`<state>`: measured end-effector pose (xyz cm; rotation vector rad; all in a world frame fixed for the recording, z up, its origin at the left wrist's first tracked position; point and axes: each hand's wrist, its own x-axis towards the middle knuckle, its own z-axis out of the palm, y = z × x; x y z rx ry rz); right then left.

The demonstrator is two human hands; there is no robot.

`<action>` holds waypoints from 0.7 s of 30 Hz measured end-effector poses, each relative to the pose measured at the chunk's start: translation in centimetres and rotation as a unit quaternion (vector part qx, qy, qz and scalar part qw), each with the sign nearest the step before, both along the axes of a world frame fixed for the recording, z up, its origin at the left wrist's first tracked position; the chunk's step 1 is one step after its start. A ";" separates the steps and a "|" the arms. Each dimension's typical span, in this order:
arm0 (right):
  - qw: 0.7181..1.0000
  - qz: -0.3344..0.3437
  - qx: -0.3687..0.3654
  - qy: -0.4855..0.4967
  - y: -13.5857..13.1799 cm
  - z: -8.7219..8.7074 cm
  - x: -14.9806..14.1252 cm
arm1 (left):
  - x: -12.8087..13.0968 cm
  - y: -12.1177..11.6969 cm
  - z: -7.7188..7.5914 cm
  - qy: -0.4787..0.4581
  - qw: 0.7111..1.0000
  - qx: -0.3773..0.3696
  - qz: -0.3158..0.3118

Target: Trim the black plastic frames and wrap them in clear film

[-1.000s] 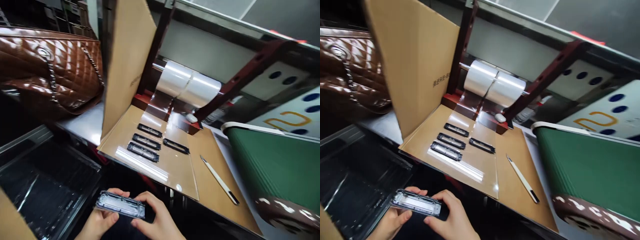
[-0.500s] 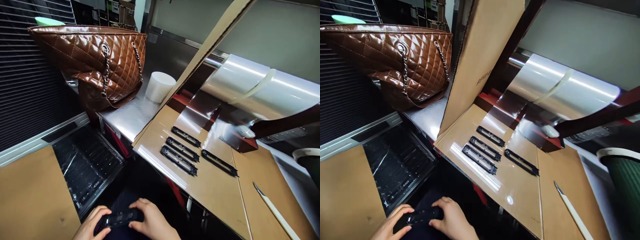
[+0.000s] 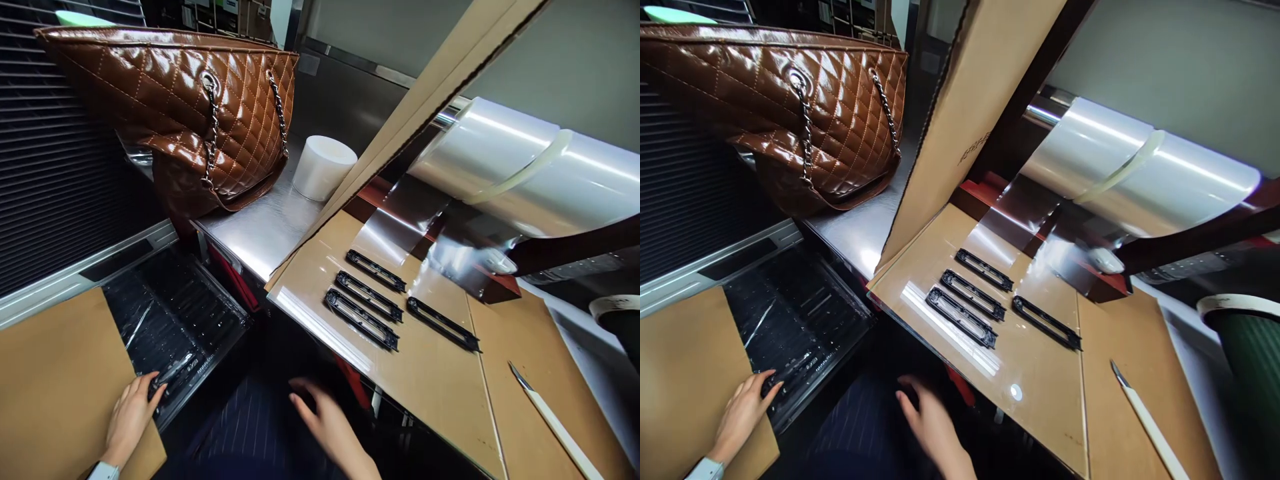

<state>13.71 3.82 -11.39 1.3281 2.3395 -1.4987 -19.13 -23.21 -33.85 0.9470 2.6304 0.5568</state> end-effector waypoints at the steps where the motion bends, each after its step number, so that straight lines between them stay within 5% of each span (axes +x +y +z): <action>1: 1.000 0.001 -0.006 0.001 -0.3 0.2 0.3 | -0.2 0.1 -0.5 0.012 1.000 -0.013 0.001; 7: 1.000 -0.008 -0.001 0.029 -1.2 2.6 1.1 | -1.3 -0.5 -1.9 0.038 0.998 -0.052 -0.014; 14: 0.994 -0.001 0.068 0.084 -1.6 5.3 0.8 | -0.4 0.3 -3.1 0.065 0.998 -0.015 -0.001; 17: 0.972 0.014 0.159 0.170 -1.7 7.1 1.1 | 1.6 0.4 -3.4 0.075 0.997 0.017 0.020; 21: 0.902 -0.057 0.360 0.229 0.8 10.0 2.2 | 3.5 -0.4 -2.5 0.045 0.998 0.025 0.033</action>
